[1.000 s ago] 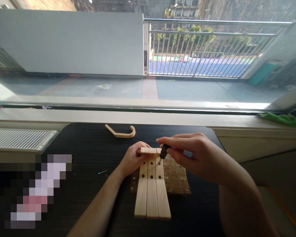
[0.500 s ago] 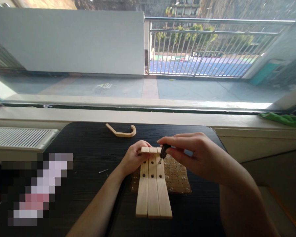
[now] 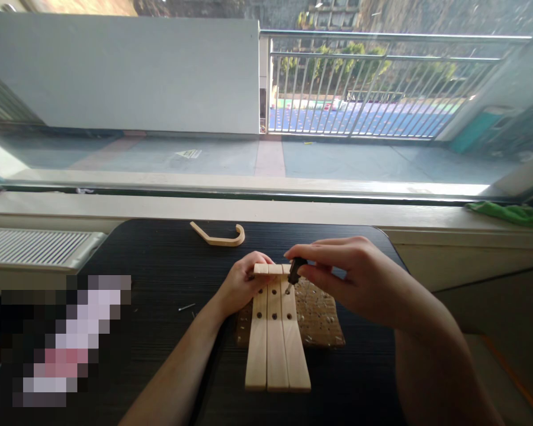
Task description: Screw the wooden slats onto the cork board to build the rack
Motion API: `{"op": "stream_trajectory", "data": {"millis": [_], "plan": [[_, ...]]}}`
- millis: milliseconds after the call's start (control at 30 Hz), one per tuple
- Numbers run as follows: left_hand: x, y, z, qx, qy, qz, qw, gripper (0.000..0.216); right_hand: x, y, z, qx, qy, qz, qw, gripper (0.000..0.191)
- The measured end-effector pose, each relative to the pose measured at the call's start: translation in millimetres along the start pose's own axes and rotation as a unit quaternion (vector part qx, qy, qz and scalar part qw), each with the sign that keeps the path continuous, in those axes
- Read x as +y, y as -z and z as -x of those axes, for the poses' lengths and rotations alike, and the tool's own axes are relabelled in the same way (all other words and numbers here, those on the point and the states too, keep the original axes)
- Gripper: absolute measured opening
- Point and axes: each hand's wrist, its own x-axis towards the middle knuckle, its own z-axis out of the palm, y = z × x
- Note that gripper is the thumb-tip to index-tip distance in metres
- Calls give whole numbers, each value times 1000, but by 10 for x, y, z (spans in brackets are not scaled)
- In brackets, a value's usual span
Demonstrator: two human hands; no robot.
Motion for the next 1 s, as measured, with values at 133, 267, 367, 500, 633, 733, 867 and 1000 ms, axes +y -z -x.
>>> {"op": "stream_trajectory", "data": {"millis": [133,267,367,500,633,733,867,1000], "plan": [[8,-7,-5,0,-5,4,1000,25,3,-9,4,4,-1,-5,1000,17],[-9,-10,-9,3,-11,-10,1000,16,5,-14,3,5,0,-6,1000,17],[-29,-8,-9,7,-14,-14,1000,14,3,-9,3,7,-3,-9,1000,17],[-47,-4,-5,11,-20,-22,1000,14,-1,2,1,3,-6,-11,1000,15],[-40,5,-1,10,-27,-38,999,13,-2,2,-4,0,-4,-7,1000,14],[-24,7,3,7,-32,-46,998,14,3,-2,-6,3,0,2,1000,13],[-6,3,6,6,-26,-55,998,18,5,-2,-10,17,3,28,999,13],[-5,15,8,-3,-9,-62,998,21,-7,3,-5,23,3,39,999,13]]}}
